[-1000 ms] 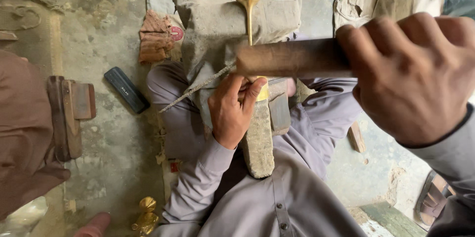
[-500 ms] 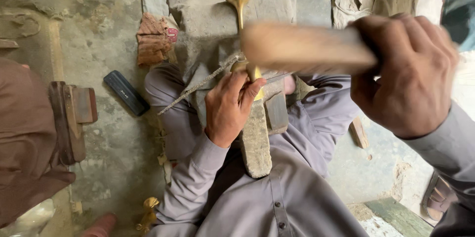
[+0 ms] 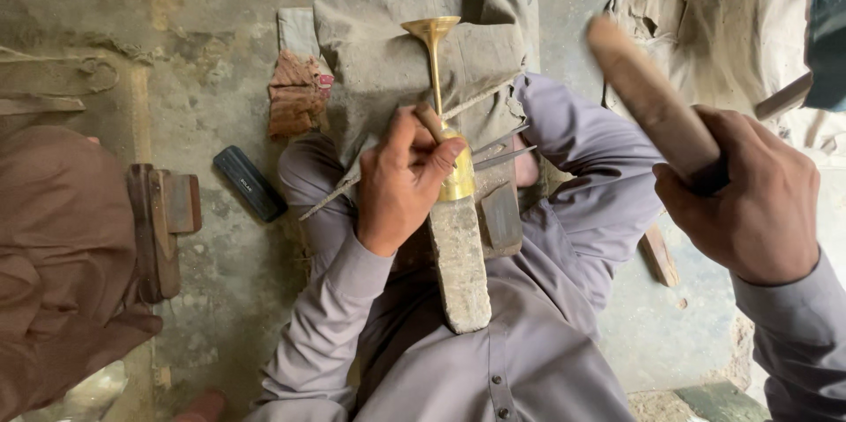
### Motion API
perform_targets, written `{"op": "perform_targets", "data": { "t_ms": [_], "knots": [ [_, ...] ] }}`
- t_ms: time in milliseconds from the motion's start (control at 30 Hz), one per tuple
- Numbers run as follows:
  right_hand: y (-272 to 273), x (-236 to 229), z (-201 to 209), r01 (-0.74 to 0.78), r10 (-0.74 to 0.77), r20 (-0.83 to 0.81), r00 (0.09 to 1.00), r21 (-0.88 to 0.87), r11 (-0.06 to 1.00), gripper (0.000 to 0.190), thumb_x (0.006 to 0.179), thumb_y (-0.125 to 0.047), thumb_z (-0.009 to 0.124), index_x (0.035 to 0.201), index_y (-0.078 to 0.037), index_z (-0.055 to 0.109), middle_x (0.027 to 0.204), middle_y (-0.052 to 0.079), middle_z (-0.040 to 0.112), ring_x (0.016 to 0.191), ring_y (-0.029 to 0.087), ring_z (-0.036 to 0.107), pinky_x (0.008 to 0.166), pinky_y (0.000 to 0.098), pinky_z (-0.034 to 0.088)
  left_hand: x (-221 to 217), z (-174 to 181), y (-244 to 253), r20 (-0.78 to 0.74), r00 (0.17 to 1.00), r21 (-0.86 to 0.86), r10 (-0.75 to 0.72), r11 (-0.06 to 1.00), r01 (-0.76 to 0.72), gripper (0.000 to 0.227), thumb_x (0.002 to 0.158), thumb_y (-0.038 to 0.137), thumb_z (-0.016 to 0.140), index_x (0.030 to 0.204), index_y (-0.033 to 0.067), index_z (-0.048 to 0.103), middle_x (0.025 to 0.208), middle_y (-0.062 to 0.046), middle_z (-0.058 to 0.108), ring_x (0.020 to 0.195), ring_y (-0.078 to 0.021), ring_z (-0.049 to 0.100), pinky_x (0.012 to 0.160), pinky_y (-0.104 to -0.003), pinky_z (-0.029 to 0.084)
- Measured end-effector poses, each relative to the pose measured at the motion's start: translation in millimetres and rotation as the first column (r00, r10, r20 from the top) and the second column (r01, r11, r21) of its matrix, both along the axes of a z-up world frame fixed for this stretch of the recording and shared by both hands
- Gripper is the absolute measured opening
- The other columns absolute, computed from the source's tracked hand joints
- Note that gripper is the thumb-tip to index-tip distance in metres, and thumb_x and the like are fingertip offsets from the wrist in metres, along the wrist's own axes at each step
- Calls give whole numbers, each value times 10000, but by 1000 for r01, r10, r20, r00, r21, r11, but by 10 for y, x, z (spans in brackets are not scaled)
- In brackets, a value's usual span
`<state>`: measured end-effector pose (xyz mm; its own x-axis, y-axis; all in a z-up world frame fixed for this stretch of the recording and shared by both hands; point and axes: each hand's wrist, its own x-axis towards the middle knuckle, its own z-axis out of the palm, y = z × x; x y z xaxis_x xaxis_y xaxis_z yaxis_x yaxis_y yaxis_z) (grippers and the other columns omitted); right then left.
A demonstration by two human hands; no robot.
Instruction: The person sits on the floor and uses a wooden mallet to strike a chisel, engraving a decorative pattern onto a brass lamp base. The lamp is held steady on a stone block while the person repeatedly taps the chisel to create the design.
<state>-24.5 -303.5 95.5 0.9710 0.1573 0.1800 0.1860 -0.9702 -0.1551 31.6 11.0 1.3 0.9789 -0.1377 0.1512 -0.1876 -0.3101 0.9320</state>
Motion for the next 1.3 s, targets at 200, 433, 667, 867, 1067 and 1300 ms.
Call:
{"op": "perform_targets", "data": {
  "t_ms": [200, 433, 667, 867, 1067, 1300],
  "knots": [
    [93, 267, -79, 22, -22, -4, 1000, -106, 994, 361, 884, -151, 805, 1155, 43, 667, 926, 200, 719, 656, 306, 690, 534, 411, 533, -65, 1, -61, 176, 984, 153, -20, 988, -7, 292, 1020, 290, 707, 1132, 38, 609, 840, -57, 681, 660, -163, 687, 559, -308, 530],
    [387, 597, 56, -252, 220, 179, 959, 178, 951, 303, 1002, -206, 826, 1127, -11, 631, 959, 154, 705, 822, 287, 710, 732, 387, 567, -125, -59, -91, 166, 986, 122, 33, 991, -54, 297, 1037, 313, 695, 1087, 38, 594, 896, -52, 685, 733, -167, 717, 601, -305, 560],
    [459, 849, 302, -301, 325, 105, 940, -194, 934, 145, 978, -125, 737, 1081, -54, 665, 916, 113, 719, 756, 249, 681, 709, 400, 554, -98, -103, -96, 176, 984, 177, -16, 984, -16, 276, 1037, 303, 709, 1060, 50, 600, 913, -64, 702, 771, -170, 743, 624, -310, 579],
    [388, 806, 242, -269, 313, 104, 944, -305, 914, 147, 1011, -183, 740, 1108, -108, 659, 937, 65, 713, 771, 188, 675, 700, 335, 547, -105, -67, -85, 148, 989, 181, -27, 984, 0, 279, 1020, 308, 705, 1059, 45, 620, 900, -60, 720, 759, -187, 750, 622, -327, 571],
    [358, 811, 231, -221, 271, 66, 960, -413, 883, 252, 850, -167, 789, 1078, -123, 692, 838, 55, 699, 693, 210, 659, 611, 362, 534, -82, -53, -102, 157, 987, 213, -42, 977, 8, 271, 1021, 304, 711, 1064, 58, 606, 915, -74, 721, 765, -194, 750, 622, -331, 578],
    [280, 742, 150, -181, 257, 83, 963, -507, 843, 196, 988, -305, 755, 1019, -126, 681, 769, 51, 679, 596, 209, 621, 581, 376, 497, -43, -3, -88, 163, 983, 201, -87, 978, 53, 298, 1023, 297, 711, 1128, 42, 597, 913, -88, 711, 770, -225, 741, 634, -360, 561]
  ]
}}
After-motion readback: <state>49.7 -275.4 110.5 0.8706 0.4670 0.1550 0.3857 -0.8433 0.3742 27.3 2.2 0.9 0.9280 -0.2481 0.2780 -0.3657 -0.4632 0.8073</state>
